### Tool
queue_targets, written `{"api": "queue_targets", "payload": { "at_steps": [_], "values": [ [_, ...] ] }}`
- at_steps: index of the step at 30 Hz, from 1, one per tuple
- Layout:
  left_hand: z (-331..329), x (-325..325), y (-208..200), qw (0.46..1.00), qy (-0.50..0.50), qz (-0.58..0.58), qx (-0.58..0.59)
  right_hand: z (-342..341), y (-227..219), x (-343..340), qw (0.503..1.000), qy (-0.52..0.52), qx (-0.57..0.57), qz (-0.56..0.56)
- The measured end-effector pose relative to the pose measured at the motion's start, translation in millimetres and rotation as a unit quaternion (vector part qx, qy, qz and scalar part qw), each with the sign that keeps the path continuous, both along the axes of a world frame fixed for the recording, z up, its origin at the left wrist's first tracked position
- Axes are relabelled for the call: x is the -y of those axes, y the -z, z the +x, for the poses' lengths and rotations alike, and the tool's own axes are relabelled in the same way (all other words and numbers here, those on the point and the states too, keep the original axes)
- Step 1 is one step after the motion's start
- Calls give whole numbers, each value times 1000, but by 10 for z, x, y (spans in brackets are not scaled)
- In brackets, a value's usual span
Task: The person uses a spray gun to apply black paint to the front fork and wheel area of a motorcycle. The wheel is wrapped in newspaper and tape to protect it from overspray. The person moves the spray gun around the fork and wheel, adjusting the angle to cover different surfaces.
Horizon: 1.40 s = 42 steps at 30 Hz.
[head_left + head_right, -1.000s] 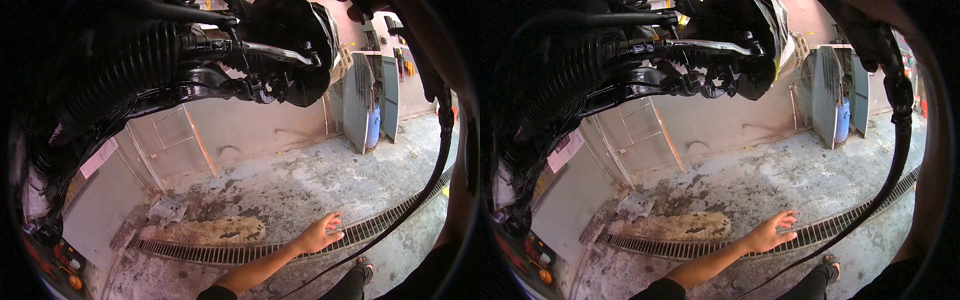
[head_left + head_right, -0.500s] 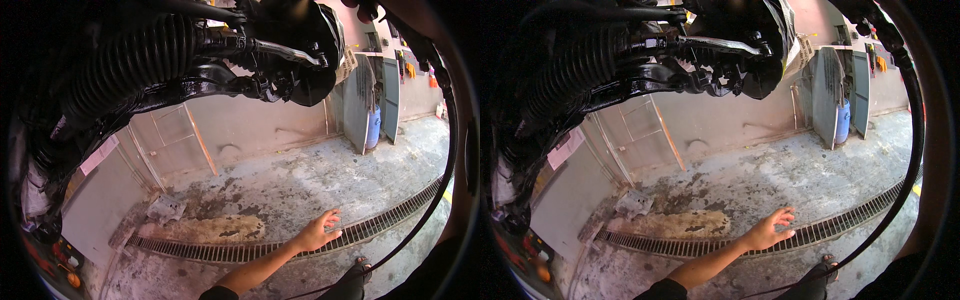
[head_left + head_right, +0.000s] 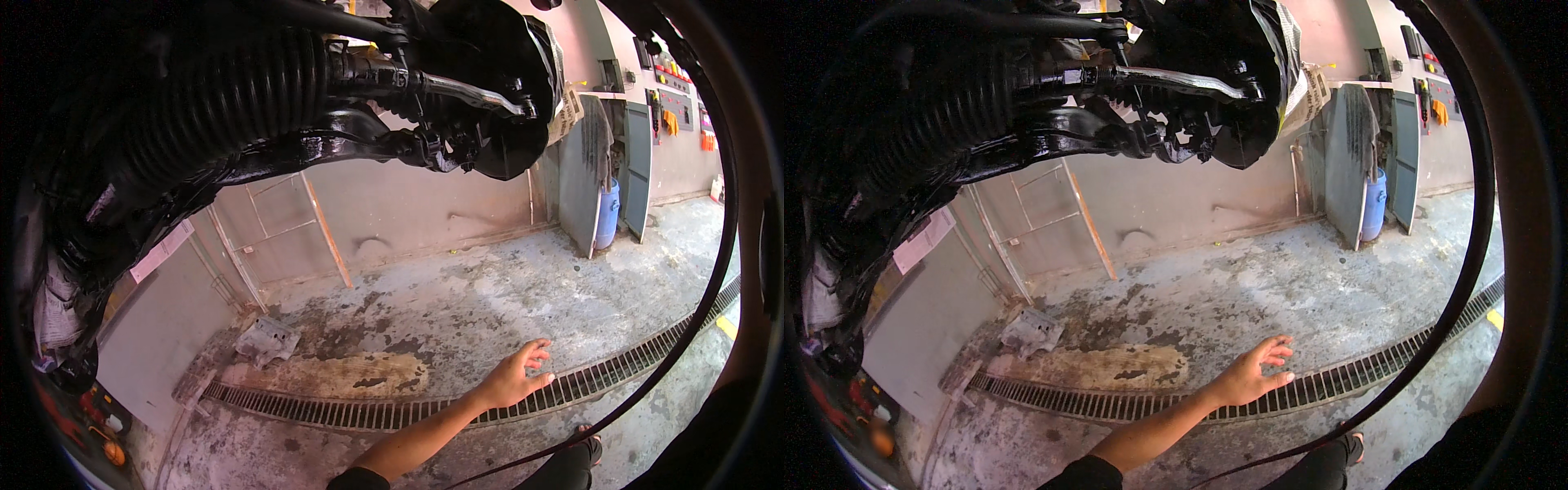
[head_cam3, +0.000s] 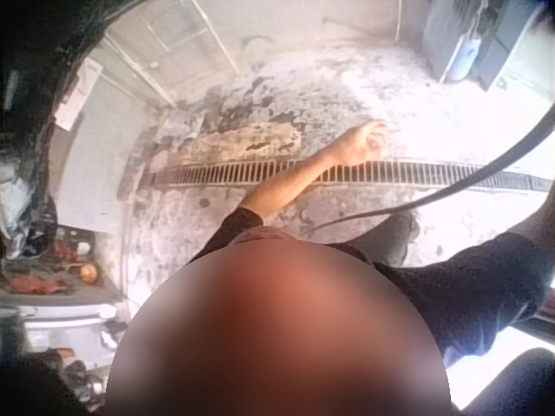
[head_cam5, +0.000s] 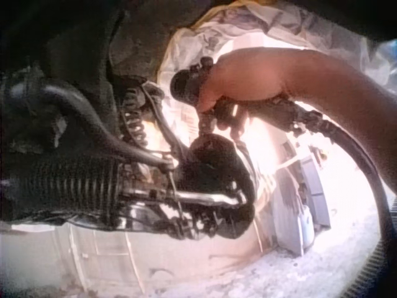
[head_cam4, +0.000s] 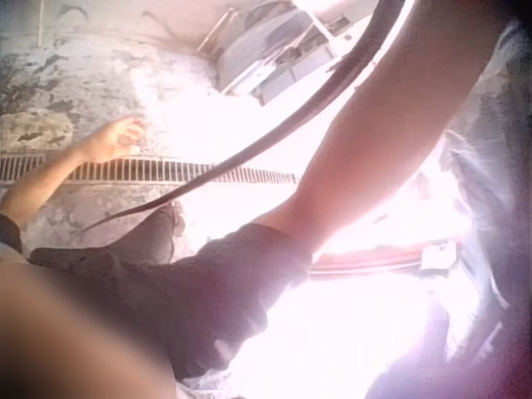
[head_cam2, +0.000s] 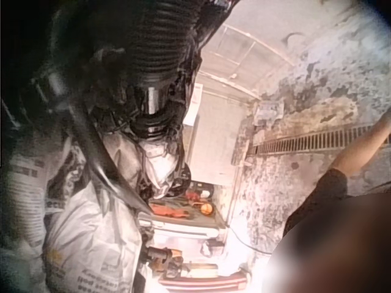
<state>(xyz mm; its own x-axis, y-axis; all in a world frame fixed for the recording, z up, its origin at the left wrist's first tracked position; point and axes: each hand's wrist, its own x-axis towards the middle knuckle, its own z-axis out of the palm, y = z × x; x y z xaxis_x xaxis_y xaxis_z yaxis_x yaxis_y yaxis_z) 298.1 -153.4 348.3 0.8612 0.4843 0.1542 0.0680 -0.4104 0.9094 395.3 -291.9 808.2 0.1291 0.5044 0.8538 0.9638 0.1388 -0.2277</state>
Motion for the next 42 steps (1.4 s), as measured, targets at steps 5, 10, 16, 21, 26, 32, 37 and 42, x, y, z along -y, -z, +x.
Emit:
{"api": "queue_targets", "payload": {
  "at_steps": [5,10,16,21,26,32,37,42],
  "values": [
    [-22,-23,-22,1000,-11,8,8,76,-118,-3,1000,-9,16,-23],
    [-22,-47,-29,1000,-17,14,5,244,-128,9,994,-86,66,-24],
    [-15,-55,-38,999,-28,18,-1,224,-123,-41,991,-134,13,-12],
    [-32,-59,-41,999,-33,14,-1,207,-30,105,998,-55,23,-5],
    [-59,-96,-1,999,-36,4,-2,290,172,271,994,-77,73,5],
    [-3,-140,52,999,-41,25,11,305,226,303,992,-77,88,42],
    [73,-122,15,999,-38,9,1,373,297,314,989,-80,97,73],
    [66,-124,12,999,-50,7,-7,470,397,354,983,-91,107,118]
  ]
}}
